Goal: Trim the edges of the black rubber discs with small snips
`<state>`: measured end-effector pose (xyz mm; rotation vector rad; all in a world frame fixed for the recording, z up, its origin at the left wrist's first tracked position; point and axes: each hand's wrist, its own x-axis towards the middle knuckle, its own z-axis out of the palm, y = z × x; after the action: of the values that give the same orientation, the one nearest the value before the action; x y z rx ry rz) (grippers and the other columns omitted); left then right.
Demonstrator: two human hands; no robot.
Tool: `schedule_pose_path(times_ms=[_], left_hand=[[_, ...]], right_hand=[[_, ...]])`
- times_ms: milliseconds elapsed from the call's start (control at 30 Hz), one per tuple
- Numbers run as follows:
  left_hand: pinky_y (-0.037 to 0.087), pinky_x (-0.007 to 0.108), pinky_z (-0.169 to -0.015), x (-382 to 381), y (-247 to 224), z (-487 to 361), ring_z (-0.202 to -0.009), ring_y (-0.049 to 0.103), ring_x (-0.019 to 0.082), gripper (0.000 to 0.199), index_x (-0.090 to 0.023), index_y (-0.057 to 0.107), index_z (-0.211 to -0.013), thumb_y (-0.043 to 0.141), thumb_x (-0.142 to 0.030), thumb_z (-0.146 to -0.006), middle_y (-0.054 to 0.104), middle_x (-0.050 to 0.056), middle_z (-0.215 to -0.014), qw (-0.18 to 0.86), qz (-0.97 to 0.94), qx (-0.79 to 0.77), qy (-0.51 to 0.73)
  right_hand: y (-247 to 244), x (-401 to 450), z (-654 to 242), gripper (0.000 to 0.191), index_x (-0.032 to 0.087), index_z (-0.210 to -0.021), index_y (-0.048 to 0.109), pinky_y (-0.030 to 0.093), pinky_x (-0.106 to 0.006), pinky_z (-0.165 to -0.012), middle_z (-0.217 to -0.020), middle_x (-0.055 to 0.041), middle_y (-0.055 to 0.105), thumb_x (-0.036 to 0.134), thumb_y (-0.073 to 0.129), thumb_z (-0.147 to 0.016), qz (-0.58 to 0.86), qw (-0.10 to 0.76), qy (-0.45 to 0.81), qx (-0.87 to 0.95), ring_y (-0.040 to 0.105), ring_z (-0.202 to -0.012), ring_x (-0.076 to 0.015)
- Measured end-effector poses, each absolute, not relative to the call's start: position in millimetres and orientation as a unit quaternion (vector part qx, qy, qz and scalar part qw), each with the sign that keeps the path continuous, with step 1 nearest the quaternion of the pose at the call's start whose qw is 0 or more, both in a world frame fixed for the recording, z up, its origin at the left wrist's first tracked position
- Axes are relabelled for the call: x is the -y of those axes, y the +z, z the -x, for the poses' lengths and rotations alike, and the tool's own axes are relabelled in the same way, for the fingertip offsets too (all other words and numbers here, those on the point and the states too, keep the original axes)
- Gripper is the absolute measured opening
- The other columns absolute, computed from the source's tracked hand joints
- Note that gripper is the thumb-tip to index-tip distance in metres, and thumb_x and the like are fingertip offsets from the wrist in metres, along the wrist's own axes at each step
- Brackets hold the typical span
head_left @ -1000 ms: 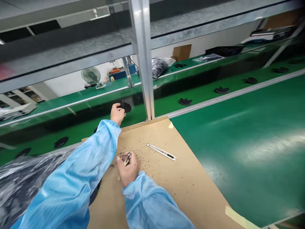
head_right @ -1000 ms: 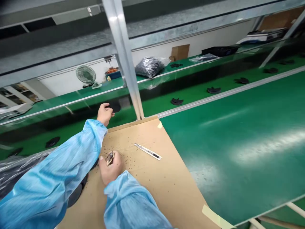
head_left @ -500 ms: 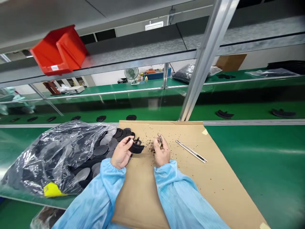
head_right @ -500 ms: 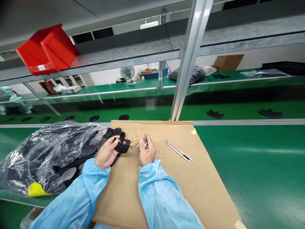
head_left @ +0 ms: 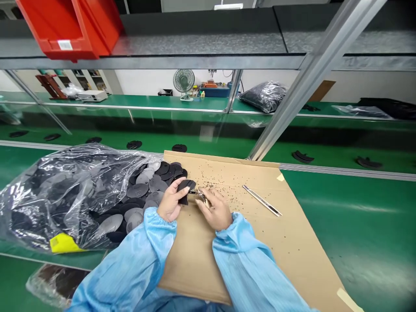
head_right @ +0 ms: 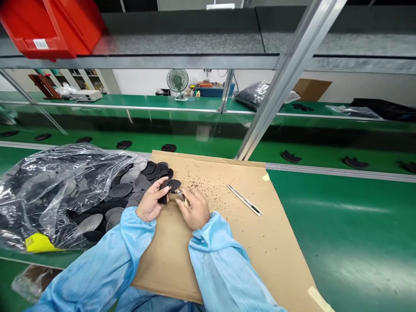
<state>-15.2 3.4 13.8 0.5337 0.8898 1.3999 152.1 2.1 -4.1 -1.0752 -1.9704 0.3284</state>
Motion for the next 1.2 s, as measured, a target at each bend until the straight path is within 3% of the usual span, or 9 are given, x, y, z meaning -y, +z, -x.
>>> schedule_pose_path(times_ms=[300,933,1200], left_hand=[[0.042,0.017,-0.053,-4.3,14.4,17.7,-0.062,0.055,0.007,0.058,-0.02,0.061,-0.11,0.083,-0.018,-0.056,0.064,0.002,-0.087,0.662,-0.214,-0.378,0.61],[0.042,0.019,-0.05,-3.8,13.7,17.4,-0.057,0.053,0.007,0.059,-0.02,0.06,-0.111,0.083,-0.021,-0.057,0.063,0.001,-0.081,0.658,-0.226,-0.385,0.606],[0.041,0.019,-0.053,-3.2,13.0,15.3,-0.059,0.051,0.007,0.059,-0.022,0.059,-0.113,0.081,-0.022,-0.059,0.06,0.0,-0.085,0.649,-0.237,-0.389,0.61]], right_hand=[[-3.4,-3.0,-154.3,0.033,0.022,-0.117,0.062,0.049,-0.03,-0.072,-0.082,-0.0059,0.057,0.039,0.05,-0.091,0.429,0.4,0.098,0.804,0.056,-0.074,-0.0191],[-7.3,-2.8,-154.3,0.031,0.021,-0.118,0.062,0.048,-0.03,-0.072,-0.083,-0.0059,0.057,0.032,0.051,-0.092,0.43,0.403,0.041,0.807,0.057,-0.074,-0.0185],[-8.2,-3.6,-156.1,0.029,0.025,-0.118,0.062,0.043,-0.029,-0.07,-0.081,-0.0042,0.059,0.025,0.05,-0.091,0.449,0.352,-0.019,0.821,0.056,-0.073,-0.0188]])
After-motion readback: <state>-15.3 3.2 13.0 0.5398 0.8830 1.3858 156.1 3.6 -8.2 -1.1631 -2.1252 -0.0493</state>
